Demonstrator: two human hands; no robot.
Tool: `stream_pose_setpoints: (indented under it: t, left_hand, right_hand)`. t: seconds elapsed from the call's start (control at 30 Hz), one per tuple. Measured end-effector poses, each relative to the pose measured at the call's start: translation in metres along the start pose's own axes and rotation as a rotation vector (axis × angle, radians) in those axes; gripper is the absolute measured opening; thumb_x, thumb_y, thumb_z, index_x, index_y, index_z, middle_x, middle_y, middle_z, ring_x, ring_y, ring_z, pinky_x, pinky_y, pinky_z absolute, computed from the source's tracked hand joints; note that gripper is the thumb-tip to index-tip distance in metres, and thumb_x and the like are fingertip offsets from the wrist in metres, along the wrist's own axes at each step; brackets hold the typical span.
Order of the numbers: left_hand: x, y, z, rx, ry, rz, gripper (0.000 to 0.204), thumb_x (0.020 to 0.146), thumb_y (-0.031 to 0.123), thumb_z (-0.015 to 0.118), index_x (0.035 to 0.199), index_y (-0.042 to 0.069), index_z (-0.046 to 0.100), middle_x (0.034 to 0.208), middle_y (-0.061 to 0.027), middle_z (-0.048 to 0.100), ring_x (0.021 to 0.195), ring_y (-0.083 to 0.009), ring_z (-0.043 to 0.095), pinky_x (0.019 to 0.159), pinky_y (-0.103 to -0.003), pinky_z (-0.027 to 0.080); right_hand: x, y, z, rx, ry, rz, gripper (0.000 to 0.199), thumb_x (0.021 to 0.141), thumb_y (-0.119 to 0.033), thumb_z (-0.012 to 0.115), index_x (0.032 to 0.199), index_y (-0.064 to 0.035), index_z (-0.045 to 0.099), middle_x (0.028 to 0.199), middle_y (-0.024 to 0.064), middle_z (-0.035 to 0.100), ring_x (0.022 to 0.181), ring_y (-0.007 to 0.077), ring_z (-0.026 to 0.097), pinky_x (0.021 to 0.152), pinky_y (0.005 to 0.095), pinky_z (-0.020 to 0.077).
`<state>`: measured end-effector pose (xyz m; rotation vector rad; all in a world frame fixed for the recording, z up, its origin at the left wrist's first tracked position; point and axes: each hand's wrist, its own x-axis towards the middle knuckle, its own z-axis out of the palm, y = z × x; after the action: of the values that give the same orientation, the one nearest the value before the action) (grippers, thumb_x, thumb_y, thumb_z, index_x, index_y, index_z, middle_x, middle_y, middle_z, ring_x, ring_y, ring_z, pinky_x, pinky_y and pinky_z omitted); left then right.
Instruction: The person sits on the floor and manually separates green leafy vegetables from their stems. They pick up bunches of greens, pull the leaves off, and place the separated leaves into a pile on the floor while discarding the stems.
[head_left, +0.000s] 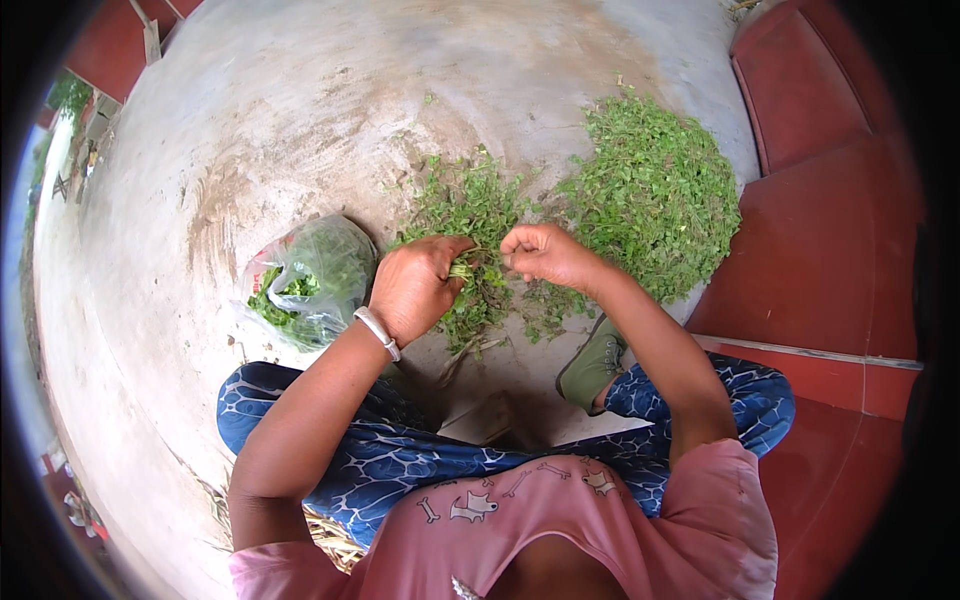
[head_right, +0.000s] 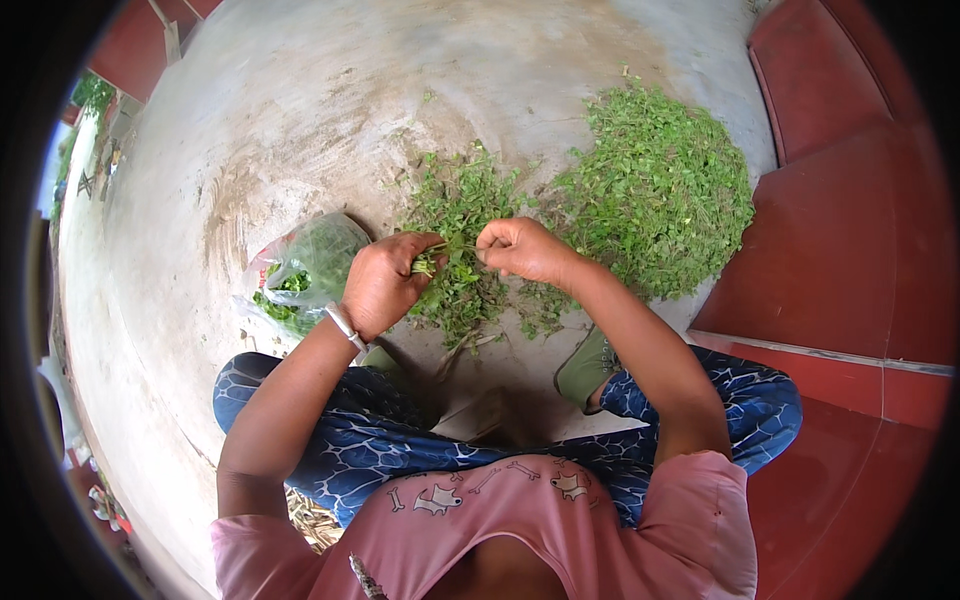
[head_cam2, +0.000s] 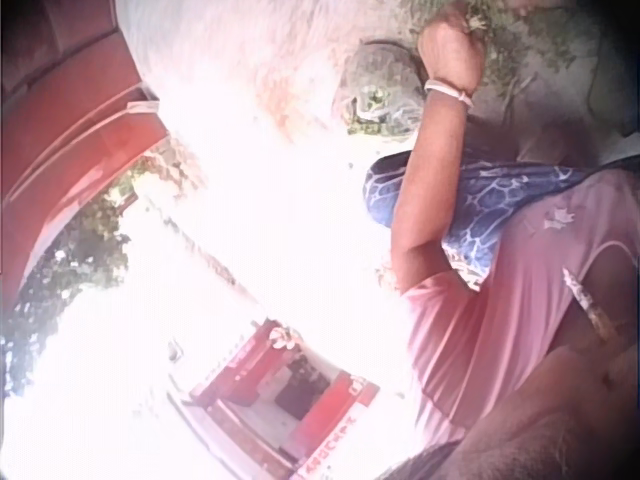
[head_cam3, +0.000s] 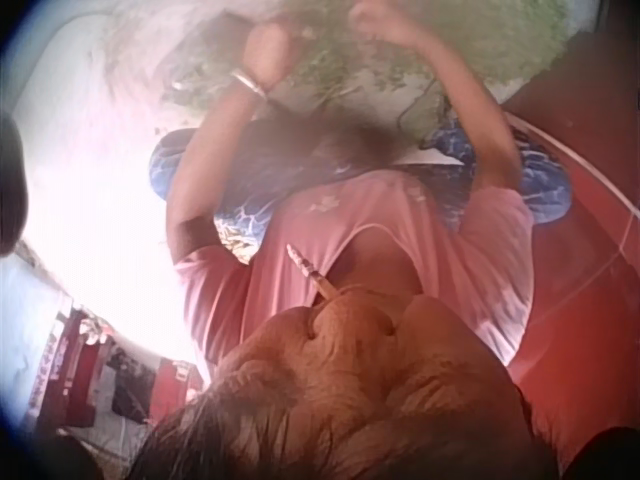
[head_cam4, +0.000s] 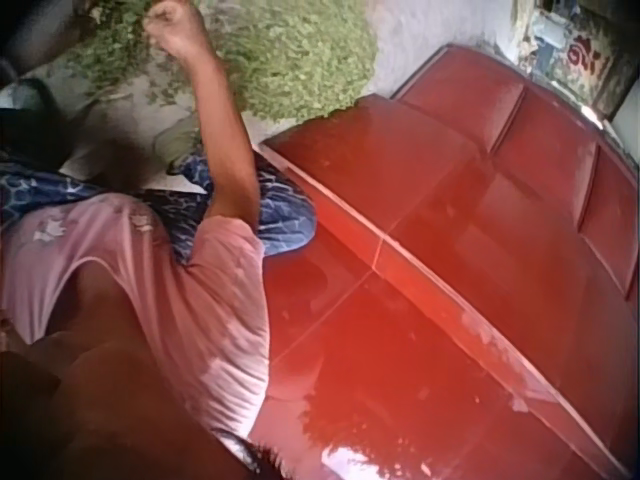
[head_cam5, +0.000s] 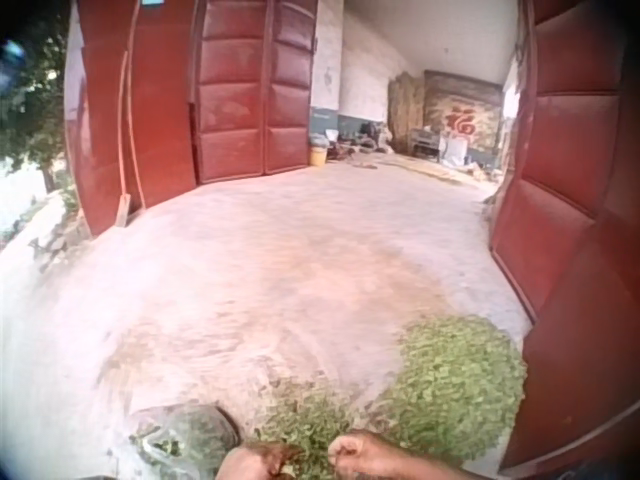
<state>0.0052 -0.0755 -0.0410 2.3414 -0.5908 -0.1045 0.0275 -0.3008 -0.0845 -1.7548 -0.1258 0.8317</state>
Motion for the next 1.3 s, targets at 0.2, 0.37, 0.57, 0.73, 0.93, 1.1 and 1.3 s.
stream_pose_setpoints:
  t: [0.2, 0.37, 0.57, 0.73, 0.93, 1.1, 1.3]
  left_hand:
    - [-0.008, -0.006, 0.004, -0.01, -0.153, -0.006, 0.034, 0.067, 0.005, 0.067, 0.101, 0.006, 0.062, 0.093, -0.0148, 0.063, 0.085, -0.0334, 0.06, 0.074, -0.039, 0.049]
    - [-0.011, -0.005, 0.002, 0.067, -0.203, 0.031, 0.03, 0.067, 0.005, 0.063, 0.098, 0.005, 0.061, 0.092, -0.0156, 0.063, 0.084, -0.0334, 0.06, 0.074, -0.04, 0.049]
    - [-0.011, -0.001, 0.003, 0.032, -0.122, -0.064, 0.03, 0.066, 0.004, 0.062, 0.097, 0.003, 0.06, 0.083, -0.0194, 0.061, 0.077, -0.0363, 0.06, 0.067, -0.041, 0.049]
    - [0.004, -0.02, -0.008, -0.262, 0.019, -0.257, 0.015, 0.082, 0.005, 0.056, 0.096, 0.0, 0.057, 0.069, -0.0129, 0.057, 0.062, -0.0163, 0.051, 0.061, -0.03, 0.044]
    - [0.005, -0.025, -0.008, -0.296, 0.061, -0.184, 0.021, 0.086, 0.012, 0.056, 0.103, -0.001, 0.054, 0.074, -0.0199, 0.057, 0.069, -0.0311, 0.054, 0.067, -0.035, 0.044]
    - [0.004, -0.023, -0.004, -0.443, 0.002, -0.314, 0.02, 0.089, 0.015, 0.055, 0.101, -0.001, 0.053, 0.075, -0.0172, 0.054, 0.069, -0.0252, 0.05, 0.069, -0.033, 0.043]
    - [0.007, -0.016, -0.014, -0.433, -0.14, -0.385, 0.018, 0.094, 0.017, 0.051, 0.097, 0.0, 0.054, 0.081, -0.0028, 0.058, 0.077, -0.0094, 0.05, 0.071, -0.024, 0.042]
  right_hand:
    - [-0.007, -0.02, 0.02, -0.251, -0.047, -0.124, 0.013, 0.083, -0.015, 0.062, 0.09, -0.0041, 0.059, 0.073, -0.0021, 0.057, 0.065, 0.0056, 0.05, 0.058, 0.0226, 0.0421]
    - [-0.005, -0.018, 0.022, -0.046, -0.097, -0.058, 0.014, 0.082, -0.015, 0.062, 0.09, -0.0039, 0.06, 0.075, -0.0001, 0.061, 0.065, 0.0069, 0.053, 0.059, 0.0244, 0.0436]
    - [-0.001, 0.004, 0.034, 0.21, -0.229, -0.064, 0.013, 0.086, -0.016, 0.059, 0.094, -0.0052, 0.059, 0.082, -0.0023, 0.059, 0.071, 0.0066, 0.053, 0.063, 0.0232, 0.0445]
    - [0.021, 0.046, 0.038, -0.125, -0.034, -0.077, 0.024, 0.089, -0.023, 0.056, 0.104, -0.0035, 0.058, 0.086, 0.0046, 0.062, 0.076, 0.0137, 0.059, 0.07, 0.0301, 0.0479]
    - [0.037, 0.111, -0.036, -0.906, 0.5, -0.066, 0.028, 0.072, -0.005, 0.058, 0.099, -0.0117, 0.06, 0.102, 0.0115, 0.057, 0.094, 0.0333, 0.056, 0.078, 0.0411, 0.048]
    - [0.042, 0.153, -0.063, -1.266, 0.494, -0.008, 0.026, 0.071, -0.006, 0.059, 0.095, -0.0145, 0.062, 0.108, 0.0103, 0.054, 0.104, 0.0296, 0.051, 0.083, 0.0444, 0.0453]
    - [0.048, 0.155, -0.064, -1.321, 0.45, 0.003, 0.023, 0.073, -0.01, 0.059, 0.095, -0.0145, 0.063, 0.108, 0.0105, 0.051, 0.106, 0.0284, 0.048, 0.085, 0.0468, 0.0424]
